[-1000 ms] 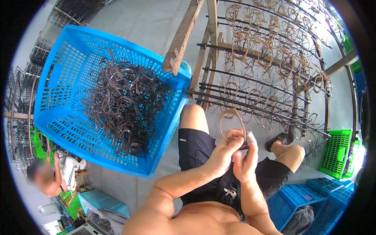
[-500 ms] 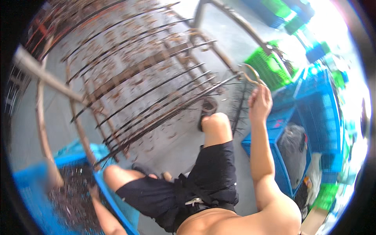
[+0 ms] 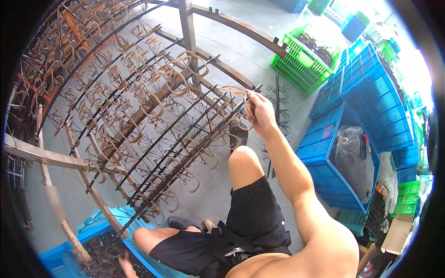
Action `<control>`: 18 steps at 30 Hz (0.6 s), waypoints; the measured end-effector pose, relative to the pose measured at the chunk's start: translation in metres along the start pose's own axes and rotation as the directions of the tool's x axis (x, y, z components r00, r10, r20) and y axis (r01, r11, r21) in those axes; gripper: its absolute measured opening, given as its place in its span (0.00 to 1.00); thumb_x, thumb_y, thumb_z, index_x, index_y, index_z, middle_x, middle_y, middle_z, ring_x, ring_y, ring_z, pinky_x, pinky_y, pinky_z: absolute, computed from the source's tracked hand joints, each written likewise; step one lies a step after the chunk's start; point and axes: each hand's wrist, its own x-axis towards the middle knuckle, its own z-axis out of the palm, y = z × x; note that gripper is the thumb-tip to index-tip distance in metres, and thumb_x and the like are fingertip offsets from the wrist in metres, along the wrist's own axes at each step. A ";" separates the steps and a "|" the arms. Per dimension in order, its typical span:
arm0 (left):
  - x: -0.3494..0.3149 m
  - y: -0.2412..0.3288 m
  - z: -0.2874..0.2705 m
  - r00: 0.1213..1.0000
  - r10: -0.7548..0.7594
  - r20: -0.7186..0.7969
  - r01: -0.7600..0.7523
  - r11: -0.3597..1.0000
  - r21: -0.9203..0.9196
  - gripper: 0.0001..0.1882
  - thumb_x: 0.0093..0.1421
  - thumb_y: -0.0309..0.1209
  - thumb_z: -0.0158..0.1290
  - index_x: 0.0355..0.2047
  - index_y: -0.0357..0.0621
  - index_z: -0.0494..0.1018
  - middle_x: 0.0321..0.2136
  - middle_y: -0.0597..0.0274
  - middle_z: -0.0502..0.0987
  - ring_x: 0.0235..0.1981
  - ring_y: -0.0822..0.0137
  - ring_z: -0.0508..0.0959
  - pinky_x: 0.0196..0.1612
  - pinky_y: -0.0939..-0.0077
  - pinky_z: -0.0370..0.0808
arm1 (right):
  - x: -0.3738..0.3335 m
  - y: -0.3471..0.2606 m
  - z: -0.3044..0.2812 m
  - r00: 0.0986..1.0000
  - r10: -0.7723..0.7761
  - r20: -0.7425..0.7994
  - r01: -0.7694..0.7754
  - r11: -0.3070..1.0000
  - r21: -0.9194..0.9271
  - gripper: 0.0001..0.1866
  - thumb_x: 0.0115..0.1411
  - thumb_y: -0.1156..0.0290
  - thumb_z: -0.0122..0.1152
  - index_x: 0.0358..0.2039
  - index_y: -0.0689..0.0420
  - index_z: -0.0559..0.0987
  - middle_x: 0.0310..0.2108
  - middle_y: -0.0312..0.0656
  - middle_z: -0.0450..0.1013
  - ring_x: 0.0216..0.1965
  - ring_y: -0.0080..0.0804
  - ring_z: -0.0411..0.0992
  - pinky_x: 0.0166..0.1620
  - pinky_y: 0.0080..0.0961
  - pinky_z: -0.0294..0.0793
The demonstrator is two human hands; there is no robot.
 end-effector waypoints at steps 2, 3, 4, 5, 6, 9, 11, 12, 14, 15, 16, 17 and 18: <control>-0.030 0.012 -0.010 0.995 -0.024 -0.093 0.017 0.997 -0.074 0.22 0.61 0.33 0.47 0.54 0.38 0.61 0.30 0.62 0.71 0.26 0.70 0.69 0.27 0.78 0.65 | 0.004 0.001 0.010 0.999 0.000 0.033 0.000 1.000 0.002 0.07 0.61 0.68 0.51 0.33 0.58 0.73 0.14 0.32 0.63 0.09 0.18 0.57 0.11 0.16 0.53; -0.042 0.021 -0.014 0.994 0.089 -0.064 -0.095 0.991 -0.096 0.18 0.61 0.34 0.48 0.49 0.39 0.64 0.31 0.62 0.71 0.29 0.68 0.70 0.31 0.74 0.67 | 0.004 0.001 0.011 0.999 0.012 0.031 -0.012 1.000 0.006 0.07 0.61 0.68 0.51 0.33 0.58 0.73 0.13 0.32 0.63 0.09 0.18 0.57 0.11 0.16 0.52; -0.056 0.034 -0.023 0.978 0.204 -0.039 -0.208 0.971 -0.122 0.14 0.61 0.35 0.48 0.43 0.40 0.66 0.33 0.62 0.71 0.32 0.67 0.70 0.35 0.70 0.68 | 0.005 0.000 0.013 0.999 0.022 0.031 -0.023 1.000 0.012 0.07 0.61 0.68 0.51 0.33 0.58 0.74 0.13 0.32 0.63 0.09 0.17 0.57 0.11 0.16 0.51; -0.074 0.049 -0.030 0.949 0.315 -0.015 -0.313 0.937 -0.152 0.11 0.61 0.36 0.48 0.38 0.41 0.69 0.35 0.61 0.72 0.35 0.65 0.70 0.40 0.66 0.69 | 0.003 0.000 0.016 1.000 0.014 0.002 -0.014 1.000 0.020 0.07 0.60 0.68 0.52 0.33 0.58 0.74 0.13 0.31 0.63 0.09 0.16 0.55 0.11 0.16 0.50; -0.101 0.078 -0.032 0.971 0.241 0.014 -0.230 0.943 -0.239 0.17 0.57 0.29 0.53 0.45 0.36 0.67 0.41 0.58 0.72 0.40 0.65 0.71 0.43 0.69 0.69 | 0.002 -0.001 0.014 1.000 0.012 0.000 -0.012 1.000 0.020 0.07 0.60 0.68 0.52 0.30 0.57 0.73 0.13 0.31 0.62 0.08 0.16 0.54 0.11 0.16 0.49; -0.094 0.060 -0.056 0.966 0.260 -0.011 -0.237 0.862 -0.448 0.21 0.54 0.24 0.54 0.49 0.34 0.64 0.42 0.52 0.71 0.38 0.63 0.73 0.41 0.73 0.71 | -0.001 -0.002 0.022 1.000 -0.001 -0.015 0.001 1.000 0.003 0.08 0.61 0.67 0.52 0.26 0.56 0.72 0.12 0.29 0.60 0.08 0.14 0.49 0.11 0.16 0.44; -0.117 0.078 -0.042 0.968 0.233 -0.094 -0.250 0.862 -0.441 0.23 0.55 0.25 0.54 0.50 0.33 0.63 0.44 0.51 0.71 0.40 0.61 0.72 0.44 0.71 0.70 | -0.005 -0.001 0.024 1.000 -0.023 -0.009 0.023 0.999 -0.035 0.08 0.60 0.67 0.53 0.29 0.57 0.74 0.11 0.27 0.58 0.08 0.13 0.49 0.11 0.16 0.44; -0.132 0.090 -0.035 0.967 0.217 -0.135 -0.255 0.864 -0.434 0.24 0.55 0.26 0.54 0.51 0.32 0.62 0.45 0.50 0.70 0.41 0.60 0.72 0.45 0.70 0.70 | -0.007 0.000 0.025 0.999 -0.031 -0.008 0.030 0.998 -0.054 0.08 0.60 0.67 0.53 0.31 0.57 0.74 0.11 0.26 0.57 0.08 0.12 0.48 0.11 0.15 0.44; -0.155 0.109 -0.022 0.954 0.190 -0.230 -0.271 0.876 -0.399 0.28 0.54 0.29 0.54 0.53 0.31 0.60 0.48 0.47 0.68 0.45 0.58 0.70 0.49 0.68 0.67 | -0.013 0.007 0.031 0.997 -0.078 0.010 0.079 0.990 -0.119 0.10 0.60 0.66 0.54 0.38 0.59 0.77 0.12 0.25 0.59 0.10 0.11 0.51 0.13 0.14 0.47; -0.163 0.116 -0.017 0.944 0.175 -0.278 -0.277 0.881 -0.384 0.30 0.54 0.31 0.54 0.55 0.30 0.59 0.50 0.46 0.67 0.47 0.56 0.69 0.51 0.68 0.66 | -0.016 0.011 0.036 0.994 -0.111 0.016 0.112 0.978 -0.175 0.11 0.60 0.66 0.54 0.38 0.59 0.78 0.13 0.25 0.61 0.11 0.11 0.52 0.14 0.13 0.49; -0.169 0.117 -0.015 0.932 0.159 -0.325 -0.279 0.888 -0.366 0.32 0.54 0.32 0.54 0.56 0.29 0.58 0.52 0.45 0.65 0.49 0.55 0.68 0.53 0.67 0.65 | -0.019 0.014 0.038 0.990 -0.141 0.023 0.143 0.963 -0.231 0.12 0.60 0.66 0.54 0.38 0.59 0.78 0.14 0.26 0.62 0.12 0.10 0.53 0.15 0.13 0.51; -0.168 0.114 -0.016 0.930 0.153 -0.334 -0.290 0.864 -0.412 0.31 0.54 0.31 0.53 0.55 0.30 0.59 0.51 0.45 0.66 0.48 0.56 0.69 0.50 0.67 0.66 | -0.017 0.018 0.034 0.980 -0.182 0.078 0.197 0.931 -0.306 0.12 0.60 0.66 0.54 0.39 0.58 0.78 0.15 0.28 0.64 0.15 0.12 0.55 0.18 0.15 0.56; -0.165 0.109 -0.016 0.928 0.147 -0.343 -0.302 0.837 -0.457 0.30 0.54 0.31 0.53 0.55 0.30 0.60 0.50 0.45 0.67 0.46 0.56 0.70 0.48 0.67 0.68 | -0.017 0.021 0.034 0.966 -0.246 0.077 0.256 0.889 -0.380 0.12 0.60 0.66 0.54 0.40 0.59 0.78 0.15 0.27 0.64 0.15 0.11 0.55 0.18 0.14 0.55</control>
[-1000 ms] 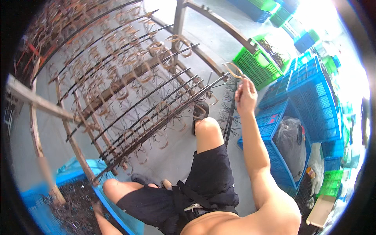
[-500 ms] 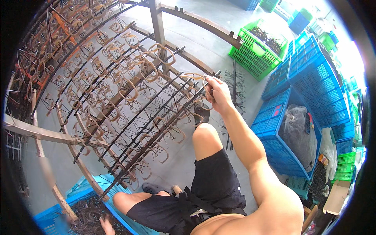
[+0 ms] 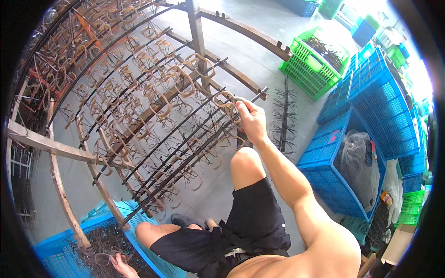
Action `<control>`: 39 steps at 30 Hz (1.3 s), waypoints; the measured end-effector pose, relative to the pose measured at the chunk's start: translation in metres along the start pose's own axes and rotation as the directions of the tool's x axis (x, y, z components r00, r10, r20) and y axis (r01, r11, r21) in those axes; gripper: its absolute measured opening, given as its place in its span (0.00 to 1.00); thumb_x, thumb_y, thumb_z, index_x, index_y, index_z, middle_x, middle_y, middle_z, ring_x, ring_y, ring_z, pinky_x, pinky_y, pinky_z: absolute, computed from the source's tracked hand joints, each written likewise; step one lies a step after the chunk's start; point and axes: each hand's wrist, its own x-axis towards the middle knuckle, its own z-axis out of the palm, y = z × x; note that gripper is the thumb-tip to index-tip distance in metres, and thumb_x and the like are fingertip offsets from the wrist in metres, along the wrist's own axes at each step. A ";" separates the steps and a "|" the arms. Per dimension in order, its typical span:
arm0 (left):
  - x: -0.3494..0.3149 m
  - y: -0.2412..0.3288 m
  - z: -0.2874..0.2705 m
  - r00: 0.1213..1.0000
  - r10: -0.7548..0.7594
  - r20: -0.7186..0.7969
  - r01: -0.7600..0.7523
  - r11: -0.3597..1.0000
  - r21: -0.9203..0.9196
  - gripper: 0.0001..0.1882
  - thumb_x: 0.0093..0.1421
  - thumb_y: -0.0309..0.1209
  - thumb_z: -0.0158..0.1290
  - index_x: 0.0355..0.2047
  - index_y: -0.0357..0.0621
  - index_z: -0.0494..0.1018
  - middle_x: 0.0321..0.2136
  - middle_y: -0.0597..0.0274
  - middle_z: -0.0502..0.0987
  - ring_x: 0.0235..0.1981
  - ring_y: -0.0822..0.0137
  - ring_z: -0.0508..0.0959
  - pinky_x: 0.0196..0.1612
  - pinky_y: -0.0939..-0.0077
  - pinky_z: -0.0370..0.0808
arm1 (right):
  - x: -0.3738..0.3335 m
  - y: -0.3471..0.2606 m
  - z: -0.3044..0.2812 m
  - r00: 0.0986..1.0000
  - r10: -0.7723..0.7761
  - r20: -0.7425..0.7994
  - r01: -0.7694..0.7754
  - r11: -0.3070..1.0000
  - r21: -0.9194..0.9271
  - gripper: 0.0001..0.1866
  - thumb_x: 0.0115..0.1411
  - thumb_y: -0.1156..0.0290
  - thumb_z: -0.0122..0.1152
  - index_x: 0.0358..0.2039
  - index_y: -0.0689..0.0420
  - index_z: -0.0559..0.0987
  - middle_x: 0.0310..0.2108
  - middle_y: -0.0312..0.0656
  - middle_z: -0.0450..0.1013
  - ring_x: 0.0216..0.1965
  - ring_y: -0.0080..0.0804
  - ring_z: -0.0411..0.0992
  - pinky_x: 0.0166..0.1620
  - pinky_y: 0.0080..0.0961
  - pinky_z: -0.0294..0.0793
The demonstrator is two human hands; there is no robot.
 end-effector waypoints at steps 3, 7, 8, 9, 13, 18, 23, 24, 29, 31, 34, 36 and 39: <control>-0.004 0.001 -0.005 1.000 -0.008 -0.013 0.007 0.994 -0.113 0.23 0.54 0.30 0.51 0.49 0.33 0.65 0.42 0.48 0.71 0.38 0.60 0.72 0.40 0.68 0.70 | 0.000 -0.004 0.005 0.989 -0.147 -0.024 0.138 0.964 -0.226 0.12 0.60 0.67 0.54 0.40 0.58 0.78 0.16 0.26 0.65 0.16 0.11 0.56 0.19 0.14 0.56; -0.002 0.008 -0.010 0.994 0.076 0.084 -0.057 0.976 -0.209 0.11 0.55 0.29 0.48 0.38 0.37 0.70 0.26 0.55 0.73 0.26 0.65 0.71 0.29 0.73 0.67 | 0.005 -0.010 -0.002 0.987 -0.153 -0.045 0.134 0.947 -0.291 0.11 0.59 0.66 0.54 0.37 0.58 0.78 0.17 0.35 0.69 0.21 0.18 0.62 0.27 0.19 0.64; 0.002 0.005 -0.013 0.991 0.106 0.084 -0.084 0.968 -0.237 0.10 0.55 0.28 0.47 0.36 0.37 0.70 0.24 0.57 0.72 0.24 0.66 0.71 0.29 0.73 0.67 | 0.005 -0.010 -0.002 0.985 -0.166 -0.051 0.142 0.940 -0.309 0.12 0.59 0.65 0.54 0.37 0.59 0.78 0.18 0.37 0.70 0.21 0.19 0.63 0.28 0.20 0.65; 0.005 -0.001 -0.020 0.988 0.134 0.076 -0.110 0.957 -0.268 0.09 0.55 0.28 0.47 0.35 0.38 0.70 0.22 0.58 0.72 0.23 0.66 0.71 0.28 0.73 0.67 | 0.007 -0.009 -0.001 0.982 -0.180 -0.049 0.155 0.933 -0.324 0.12 0.59 0.65 0.54 0.37 0.59 0.78 0.19 0.38 0.71 0.22 0.20 0.64 0.29 0.20 0.66; 0.013 -0.009 -0.034 0.948 0.302 0.095 -0.221 0.847 -0.484 0.07 0.56 0.26 0.44 0.33 0.37 0.70 0.21 0.60 0.72 0.21 0.65 0.71 0.27 0.74 0.68 | 0.016 -0.002 -0.007 0.983 -0.171 -0.058 0.143 0.933 -0.331 0.13 0.58 0.65 0.53 0.37 0.60 0.78 0.23 0.40 0.74 0.25 0.22 0.68 0.32 0.21 0.68; 0.020 -0.028 -0.049 0.992 0.102 0.072 -0.029 0.750 -0.661 0.15 0.61 0.31 0.44 0.47 0.40 0.65 0.29 0.65 0.71 0.27 0.72 0.70 0.27 0.81 0.67 | 0.014 -0.013 -0.015 0.989 0.144 -0.037 -0.143 0.989 0.026 0.12 0.60 0.65 0.52 0.36 0.60 0.78 0.15 0.27 0.63 0.15 0.14 0.57 0.19 0.17 0.56; -0.026 0.008 -0.045 0.983 0.164 0.087 -0.035 0.622 -0.782 0.17 0.61 0.32 0.44 0.49 0.39 0.64 0.31 0.64 0.72 0.27 0.71 0.70 0.26 0.79 0.68 | 0.023 -0.005 -0.006 0.994 0.096 -0.044 -0.095 0.995 0.010 0.12 0.60 0.65 0.52 0.36 0.59 0.78 0.14 0.27 0.61 0.14 0.14 0.55 0.18 0.16 0.54; -0.027 -0.006 -0.052 0.983 0.172 0.072 -0.050 0.613 -0.789 0.20 0.63 0.33 0.42 0.54 0.41 0.61 0.34 0.67 0.71 0.29 0.76 0.69 0.25 0.83 0.66 | 0.032 0.008 -0.010 0.998 -0.024 -0.054 0.019 0.995 -0.094 0.12 0.60 0.65 0.53 0.36 0.60 0.78 0.15 0.27 0.63 0.16 0.14 0.57 0.19 0.16 0.56; -0.068 0.020 -0.035 0.946 0.198 0.258 0.171 0.370 -0.913 0.19 0.58 0.31 0.46 0.49 0.36 0.61 0.26 0.65 0.65 0.21 0.74 0.60 0.19 0.81 0.61 | 0.024 -0.006 -0.011 0.962 -0.274 -0.010 0.217 0.786 -0.578 0.15 0.56 0.65 0.55 0.35 0.66 0.75 0.32 0.47 0.74 0.36 0.37 0.72 0.41 0.32 0.70; -0.077 0.042 -0.014 0.920 0.206 0.333 0.257 0.322 -0.911 0.19 0.57 0.32 0.48 0.47 0.36 0.62 0.26 0.64 0.66 0.21 0.70 0.64 0.17 0.79 0.60 | 0.004 0.005 -0.003 0.759 -0.642 0.104 0.328 0.241 -0.913 0.17 0.57 0.63 0.55 0.39 0.64 0.74 0.33 0.45 0.72 0.36 0.37 0.69 0.41 0.34 0.68; -0.087 0.039 -0.012 0.862 0.267 0.432 0.336 0.336 -0.880 0.20 0.58 0.35 0.47 0.46 0.34 0.63 0.27 0.60 0.66 0.19 0.67 0.65 0.15 0.77 0.60 | -0.104 -0.042 0.071 0.923 -0.319 0.215 0.376 0.868 -0.325 0.16 0.59 0.63 0.53 0.41 0.62 0.73 0.32 0.43 0.68 0.36 0.34 0.67 0.42 0.30 0.66; -0.096 0.032 -0.012 0.795 0.356 0.492 0.379 0.341 -0.860 0.19 0.59 0.36 0.47 0.45 0.34 0.63 0.27 0.59 0.66 0.18 0.66 0.67 0.15 0.75 0.61 | -0.162 -0.044 0.102 0.686 -0.213 0.696 0.336 0.941 -0.043 0.16 0.60 0.64 0.50 0.44 0.61 0.72 0.32 0.40 0.67 0.35 0.31 0.66 0.42 0.26 0.66; -0.090 0.031 -0.003 0.485 0.530 0.695 0.577 0.403 -0.710 0.20 0.56 0.35 0.51 0.39 0.29 0.63 0.25 0.56 0.66 0.19 0.61 0.72 0.17 0.70 0.64 | -0.218 -0.044 0.135 0.460 -0.168 0.872 0.095 0.986 0.140 0.20 0.63 0.60 0.46 0.50 0.61 0.69 0.38 0.43 0.68 0.39 0.30 0.66 0.45 0.25 0.64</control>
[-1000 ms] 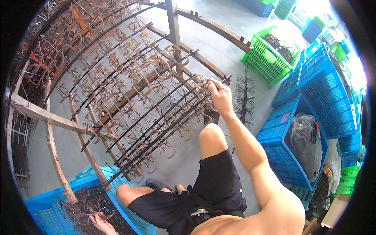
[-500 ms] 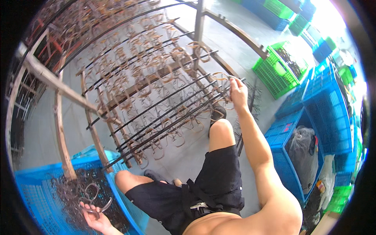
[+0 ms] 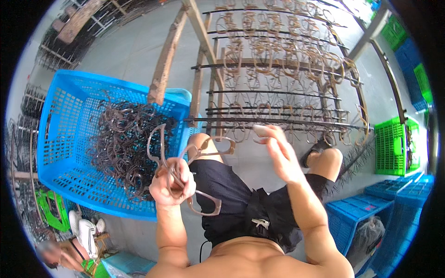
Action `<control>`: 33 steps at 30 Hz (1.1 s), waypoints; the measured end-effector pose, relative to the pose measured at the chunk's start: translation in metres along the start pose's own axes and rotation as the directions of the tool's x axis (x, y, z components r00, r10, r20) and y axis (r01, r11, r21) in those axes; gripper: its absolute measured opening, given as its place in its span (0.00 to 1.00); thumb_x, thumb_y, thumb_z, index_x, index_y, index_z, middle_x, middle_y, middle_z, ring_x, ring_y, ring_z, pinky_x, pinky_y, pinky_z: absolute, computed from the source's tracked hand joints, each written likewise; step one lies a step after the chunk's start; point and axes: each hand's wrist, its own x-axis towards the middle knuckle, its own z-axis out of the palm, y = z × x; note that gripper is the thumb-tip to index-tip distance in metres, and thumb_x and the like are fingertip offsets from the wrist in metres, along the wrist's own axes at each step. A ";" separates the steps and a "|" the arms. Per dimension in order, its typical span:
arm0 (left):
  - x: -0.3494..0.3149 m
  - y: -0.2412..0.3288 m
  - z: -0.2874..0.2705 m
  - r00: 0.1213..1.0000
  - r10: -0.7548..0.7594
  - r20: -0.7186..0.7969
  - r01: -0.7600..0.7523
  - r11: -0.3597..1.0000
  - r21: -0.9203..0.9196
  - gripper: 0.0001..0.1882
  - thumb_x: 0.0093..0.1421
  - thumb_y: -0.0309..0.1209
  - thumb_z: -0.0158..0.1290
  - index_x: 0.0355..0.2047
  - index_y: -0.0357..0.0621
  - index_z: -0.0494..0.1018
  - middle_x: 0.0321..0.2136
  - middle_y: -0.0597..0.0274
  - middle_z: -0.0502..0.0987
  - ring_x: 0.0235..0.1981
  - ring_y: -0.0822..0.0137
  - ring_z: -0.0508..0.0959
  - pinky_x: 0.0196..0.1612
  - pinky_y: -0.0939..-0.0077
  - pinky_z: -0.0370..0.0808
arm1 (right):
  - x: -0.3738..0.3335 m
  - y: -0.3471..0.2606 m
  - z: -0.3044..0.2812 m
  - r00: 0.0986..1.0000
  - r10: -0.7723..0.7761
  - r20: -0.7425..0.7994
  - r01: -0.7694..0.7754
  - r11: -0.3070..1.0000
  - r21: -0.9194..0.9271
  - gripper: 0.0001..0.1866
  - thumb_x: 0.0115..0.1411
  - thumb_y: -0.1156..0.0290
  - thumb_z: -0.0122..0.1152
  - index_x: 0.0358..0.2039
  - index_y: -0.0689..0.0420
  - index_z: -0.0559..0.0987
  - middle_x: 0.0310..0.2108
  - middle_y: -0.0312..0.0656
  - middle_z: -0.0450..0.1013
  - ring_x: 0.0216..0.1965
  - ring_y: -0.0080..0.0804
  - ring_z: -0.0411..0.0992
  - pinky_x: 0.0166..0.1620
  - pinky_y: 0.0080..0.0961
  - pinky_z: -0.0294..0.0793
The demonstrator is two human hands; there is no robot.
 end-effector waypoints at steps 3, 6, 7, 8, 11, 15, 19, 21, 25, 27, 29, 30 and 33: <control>-0.004 -0.020 0.004 0.994 -0.096 0.052 0.098 0.995 -0.023 0.26 0.49 0.31 0.56 0.43 0.22 0.65 0.28 0.46 0.69 0.18 0.60 0.72 0.19 0.74 0.66 | 0.003 0.013 0.012 0.825 0.374 0.423 -0.563 0.602 0.566 0.27 0.64 0.50 0.40 0.52 0.59 0.67 0.43 0.46 0.69 0.43 0.31 0.67 0.46 0.28 0.67; 0.008 -0.034 0.018 0.980 -0.183 0.079 0.183 0.983 0.002 0.23 0.46 0.31 0.57 0.36 0.20 0.68 0.30 0.43 0.68 0.18 0.59 0.72 0.18 0.73 0.69 | -0.005 0.001 0.000 0.561 0.341 0.755 -0.814 0.391 0.428 0.28 0.63 0.48 0.43 0.50 0.60 0.69 0.35 0.44 0.71 0.29 0.29 0.71 0.30 0.23 0.72; 0.014 -0.037 0.021 0.981 -0.176 0.086 0.177 0.984 -0.001 0.22 0.47 0.31 0.56 0.35 0.20 0.68 0.31 0.40 0.67 0.19 0.59 0.73 0.17 0.73 0.70 | -0.011 -0.006 -0.006 0.526 0.351 0.774 -0.838 0.369 0.402 0.27 0.62 0.50 0.47 0.49 0.62 0.69 0.28 0.41 0.71 0.21 0.27 0.70 0.22 0.20 0.71; 0.025 -0.041 0.025 0.981 -0.169 0.091 0.162 0.983 0.086 0.23 0.49 0.32 0.55 0.36 0.20 0.67 0.33 0.38 0.67 0.19 0.58 0.73 0.17 0.73 0.70 | -0.023 0.012 -0.011 0.558 0.299 0.774 -0.828 0.260 0.497 0.24 0.61 0.54 0.51 0.47 0.62 0.70 0.23 0.37 0.68 0.13 0.18 0.63 0.14 0.10 0.61; 0.043 -0.043 0.012 0.988 -0.112 0.105 0.094 0.982 0.161 0.24 0.59 0.38 0.47 0.47 0.27 0.62 0.48 0.43 0.61 0.19 0.60 0.73 0.13 0.75 0.69 | -0.043 0.006 -0.044 0.694 0.401 0.598 -0.713 0.267 0.649 0.11 0.61 0.62 0.53 0.35 0.58 0.73 0.16 0.30 0.60 0.11 0.13 0.52 0.12 0.12 0.47; 0.056 -0.068 0.021 0.980 -0.044 -0.192 0.079 0.980 0.182 0.21 0.60 0.40 0.42 0.47 0.37 0.65 0.27 0.51 0.72 0.16 0.61 0.72 0.09 0.78 0.64 | -0.051 0.010 -0.115 0.818 0.351 -0.456 -0.106 0.870 0.481 0.07 0.61 0.67 0.51 0.32 0.57 0.73 0.16 0.29 0.61 0.13 0.15 0.54 0.15 0.14 0.48; 0.062 -0.103 0.019 0.820 -0.505 -0.270 0.512 0.858 -0.048 0.14 0.52 0.33 0.41 0.40 0.51 0.62 0.27 0.47 0.72 0.16 0.51 0.74 0.12 0.71 0.67 | -0.031 0.035 -0.167 0.306 0.141 -0.941 0.258 0.940 0.224 0.04 0.62 0.71 0.49 0.34 0.56 0.71 0.16 0.31 0.63 0.15 0.16 0.58 0.17 0.14 0.56; 0.069 -0.114 0.036 0.800 -0.575 -0.171 0.567 0.818 -0.099 0.13 0.53 0.33 0.41 0.40 0.52 0.60 0.30 0.48 0.72 0.17 0.51 0.74 0.13 0.72 0.68 | -0.020 0.042 -0.171 0.236 0.207 -0.950 0.198 0.946 0.255 0.05 0.63 0.70 0.49 0.36 0.56 0.70 0.17 0.32 0.65 0.14 0.17 0.60 0.17 0.14 0.61; 0.069 -0.133 0.042 0.811 -0.563 -0.158 0.577 0.814 0.067 0.16 0.60 0.44 0.44 0.44 0.51 0.63 0.36 0.50 0.72 0.21 0.54 0.74 0.17 0.67 0.70 | -0.015 0.058 -0.178 0.292 0.292 -0.911 0.193 0.915 0.356 0.06 0.63 0.68 0.49 0.36 0.56 0.72 0.16 0.33 0.66 0.12 0.18 0.60 0.14 0.16 0.60; 0.061 -0.136 0.030 0.871 -0.484 -0.083 0.491 0.858 0.150 0.16 0.64 0.39 0.43 0.48 0.47 0.62 0.35 0.51 0.73 0.26 0.57 0.76 0.24 0.67 0.72 | -0.012 0.048 -0.179 0.335 0.336 -0.880 0.161 0.900 0.405 0.06 0.62 0.68 0.50 0.36 0.55 0.73 0.16 0.32 0.66 0.11 0.19 0.60 0.14 0.16 0.58; 0.062 -0.139 0.033 0.878 -0.475 -0.059 0.479 0.870 0.115 0.17 0.63 0.38 0.45 0.50 0.46 0.64 0.35 0.52 0.75 0.28 0.57 0.77 0.25 0.70 0.73 | -0.012 0.046 -0.184 0.364 0.367 -0.856 0.160 0.881 0.446 0.07 0.61 0.67 0.51 0.36 0.55 0.74 0.15 0.31 0.65 0.11 0.18 0.60 0.13 0.15 0.57; 0.062 -0.141 0.029 0.876 -0.478 -0.061 0.482 0.867 0.123 0.17 0.63 0.38 0.45 0.49 0.46 0.65 0.34 0.52 0.75 0.28 0.58 0.77 0.25 0.70 0.73 | -0.013 0.047 -0.186 0.383 0.360 -0.851 0.186 0.872 0.453 0.07 0.61 0.67 0.52 0.36 0.55 0.74 0.14 0.30 0.64 0.11 0.17 0.58 0.13 0.15 0.56; 0.061 -0.146 0.033 0.876 -0.468 -0.114 0.478 0.874 0.083 0.17 0.63 0.40 0.44 0.48 0.46 0.67 0.32 0.53 0.75 0.26 0.60 0.76 0.22 0.73 0.73 | -0.012 0.048 -0.188 0.405 0.330 -0.853 0.191 0.882 0.432 0.09 0.61 0.67 0.52 0.38 0.58 0.75 0.13 0.29 0.63 0.10 0.15 0.56 0.13 0.14 0.55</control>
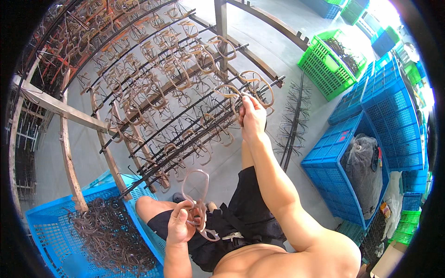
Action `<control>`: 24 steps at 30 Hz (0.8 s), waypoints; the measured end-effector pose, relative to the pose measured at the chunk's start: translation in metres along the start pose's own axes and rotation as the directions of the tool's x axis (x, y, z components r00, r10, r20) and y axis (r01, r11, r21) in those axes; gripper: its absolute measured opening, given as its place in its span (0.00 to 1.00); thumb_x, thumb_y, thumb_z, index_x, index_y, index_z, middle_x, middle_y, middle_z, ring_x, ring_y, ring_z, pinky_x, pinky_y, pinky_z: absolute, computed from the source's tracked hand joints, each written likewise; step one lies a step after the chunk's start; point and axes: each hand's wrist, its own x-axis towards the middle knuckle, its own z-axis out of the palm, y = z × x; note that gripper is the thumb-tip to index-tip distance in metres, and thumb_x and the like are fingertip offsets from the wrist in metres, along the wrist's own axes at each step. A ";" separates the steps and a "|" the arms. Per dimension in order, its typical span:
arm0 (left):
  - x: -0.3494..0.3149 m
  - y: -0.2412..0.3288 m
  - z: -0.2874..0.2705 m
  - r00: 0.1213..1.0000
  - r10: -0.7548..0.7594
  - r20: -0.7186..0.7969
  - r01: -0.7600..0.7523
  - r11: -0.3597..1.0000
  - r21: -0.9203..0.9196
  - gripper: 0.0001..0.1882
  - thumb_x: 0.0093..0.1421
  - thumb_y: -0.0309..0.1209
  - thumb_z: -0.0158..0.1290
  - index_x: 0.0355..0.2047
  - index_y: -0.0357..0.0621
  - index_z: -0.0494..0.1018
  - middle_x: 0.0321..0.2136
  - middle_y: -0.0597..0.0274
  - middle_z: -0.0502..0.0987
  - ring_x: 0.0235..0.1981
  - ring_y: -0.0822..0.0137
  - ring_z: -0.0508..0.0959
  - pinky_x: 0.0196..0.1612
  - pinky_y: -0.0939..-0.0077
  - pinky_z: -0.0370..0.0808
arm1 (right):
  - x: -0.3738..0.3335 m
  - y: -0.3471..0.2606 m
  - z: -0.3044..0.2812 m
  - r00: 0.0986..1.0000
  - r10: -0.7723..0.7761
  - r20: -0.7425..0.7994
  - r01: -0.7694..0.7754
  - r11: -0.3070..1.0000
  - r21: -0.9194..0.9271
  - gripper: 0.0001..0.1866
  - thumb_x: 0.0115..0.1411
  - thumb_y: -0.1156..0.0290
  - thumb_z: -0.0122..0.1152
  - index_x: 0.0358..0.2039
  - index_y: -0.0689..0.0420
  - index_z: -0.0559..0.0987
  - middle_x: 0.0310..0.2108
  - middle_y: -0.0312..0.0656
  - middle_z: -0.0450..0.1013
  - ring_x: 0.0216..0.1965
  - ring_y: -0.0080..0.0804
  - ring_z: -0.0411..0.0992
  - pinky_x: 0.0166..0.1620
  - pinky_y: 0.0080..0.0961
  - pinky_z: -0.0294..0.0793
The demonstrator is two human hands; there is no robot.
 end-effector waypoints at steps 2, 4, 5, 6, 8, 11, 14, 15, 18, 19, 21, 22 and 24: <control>0.002 -0.001 0.002 1.000 0.001 -0.007 -0.002 0.999 -0.040 0.17 0.64 0.41 0.43 0.49 0.46 0.67 0.31 0.54 0.75 0.23 0.62 0.75 0.18 0.75 0.71 | 0.000 0.002 0.002 1.000 -0.008 0.003 0.008 1.000 -0.025 0.10 0.60 0.68 0.53 0.39 0.59 0.76 0.13 0.28 0.62 0.10 0.14 0.55 0.13 0.13 0.54; 0.008 -0.001 0.002 1.000 -0.002 0.031 0.004 0.998 -0.068 0.18 0.64 0.42 0.41 0.50 0.47 0.66 0.32 0.55 0.74 0.19 0.63 0.74 0.14 0.77 0.68 | -0.001 0.003 0.005 1.000 -0.001 -0.001 0.001 0.999 -0.040 0.11 0.60 0.68 0.53 0.39 0.60 0.76 0.12 0.27 0.61 0.10 0.13 0.54 0.13 0.13 0.54; 0.009 -0.005 0.002 0.999 0.022 -0.043 -0.023 0.999 -0.021 0.20 0.65 0.45 0.37 0.51 0.47 0.64 0.34 0.56 0.73 0.15 0.64 0.71 0.11 0.79 0.64 | -0.007 0.002 0.009 1.000 0.005 -0.013 -0.006 0.999 -0.049 0.12 0.60 0.67 0.54 0.41 0.61 0.76 0.12 0.25 0.60 0.11 0.12 0.53 0.14 0.13 0.54; 0.011 -0.008 0.001 0.999 0.019 -0.038 -0.021 0.999 -0.033 0.21 0.65 0.45 0.36 0.51 0.48 0.64 0.34 0.56 0.73 0.15 0.64 0.71 0.11 0.79 0.64 | -0.010 0.004 0.011 1.000 -0.024 -0.011 0.023 0.994 -0.110 0.13 0.60 0.67 0.54 0.42 0.60 0.76 0.14 0.24 0.61 0.12 0.11 0.54 0.15 0.12 0.53; 0.013 -0.011 -0.003 0.999 0.021 -0.036 -0.023 0.998 -0.052 0.21 0.65 0.47 0.34 0.52 0.49 0.63 0.35 0.56 0.72 0.15 0.63 0.71 0.11 0.78 0.64 | -0.014 0.016 0.013 0.993 -0.109 0.040 0.115 0.962 -0.246 0.13 0.60 0.67 0.55 0.42 0.59 0.77 0.16 0.24 0.62 0.15 0.10 0.55 0.18 0.12 0.54; 0.019 -0.011 -0.001 0.994 0.079 0.071 -0.078 0.997 -0.017 0.21 0.66 0.48 0.34 0.52 0.53 0.62 0.33 0.56 0.72 0.16 0.64 0.70 0.14 0.78 0.64 | -0.018 0.019 0.014 0.978 -0.200 0.053 0.204 0.888 -0.412 0.12 0.59 0.69 0.56 0.42 0.59 0.77 0.18 0.25 0.65 0.19 0.10 0.56 0.22 0.11 0.57; 0.018 -0.010 0.005 0.989 0.107 0.101 -0.111 0.994 0.026 0.21 0.65 0.48 0.34 0.54 0.55 0.61 0.32 0.56 0.71 0.22 0.66 0.71 0.20 0.77 0.68 | -0.017 0.013 0.015 0.962 -0.255 0.098 0.267 0.804 -0.531 0.12 0.58 0.70 0.57 0.42 0.58 0.77 0.20 0.25 0.66 0.21 0.10 0.58 0.23 0.11 0.59; 0.017 -0.011 0.005 0.992 0.106 0.070 -0.110 0.993 0.052 0.21 0.65 0.48 0.34 0.55 0.56 0.60 0.32 0.57 0.71 0.25 0.67 0.71 0.21 0.77 0.69 | -0.014 0.015 0.013 0.960 -0.260 0.101 0.274 0.809 -0.520 0.12 0.58 0.69 0.56 0.42 0.58 0.77 0.20 0.26 0.66 0.21 0.11 0.59 0.24 0.12 0.60; 0.017 -0.010 0.003 0.992 0.101 0.069 -0.108 0.989 0.105 0.22 0.65 0.46 0.36 0.57 0.55 0.59 0.33 0.59 0.70 0.32 0.69 0.71 0.29 0.76 0.72 | -0.010 0.009 0.010 0.955 -0.271 0.122 0.288 0.737 -0.611 0.13 0.59 0.67 0.56 0.42 0.57 0.77 0.19 0.29 0.68 0.22 0.13 0.61 0.26 0.14 0.63; 0.017 -0.008 0.008 0.993 0.105 0.045 -0.110 0.986 0.127 0.22 0.66 0.45 0.36 0.58 0.55 0.59 0.33 0.59 0.70 0.33 0.69 0.71 0.30 0.76 0.72 | -0.007 0.009 0.006 0.954 -0.272 0.125 0.292 0.749 -0.595 0.12 0.59 0.67 0.56 0.42 0.58 0.77 0.19 0.29 0.68 0.22 0.13 0.61 0.26 0.14 0.63; 0.018 -0.007 0.015 0.992 0.118 0.035 -0.122 0.985 0.122 0.22 0.66 0.43 0.38 0.58 0.52 0.59 0.33 0.60 0.70 0.34 0.69 0.72 0.32 0.75 0.72 | -0.005 0.012 0.005 0.931 -0.334 0.148 0.355 0.730 -0.585 0.12 0.59 0.67 0.56 0.41 0.58 0.78 0.18 0.29 0.68 0.21 0.12 0.61 0.25 0.14 0.62; 0.020 -0.008 0.015 0.992 0.122 0.045 -0.126 0.986 0.112 0.22 0.66 0.43 0.38 0.58 0.52 0.59 0.33 0.60 0.70 0.34 0.69 0.72 0.32 0.75 0.72 | -0.007 0.013 0.006 0.924 -0.351 0.155 0.370 0.712 -0.597 0.12 0.59 0.67 0.56 0.41 0.58 0.78 0.17 0.29 0.67 0.20 0.12 0.61 0.24 0.14 0.62; 0.022 -0.010 0.014 0.990 0.128 0.065 -0.134 0.987 0.093 0.22 0.66 0.42 0.38 0.58 0.52 0.59 0.32 0.60 0.70 0.34 0.69 0.72 0.31 0.75 0.72 | -0.012 0.014 0.006 0.908 -0.385 0.168 0.401 0.674 -0.621 0.12 0.59 0.67 0.56 0.41 0.58 0.77 0.17 0.28 0.67 0.19 0.12 0.60 0.23 0.15 0.62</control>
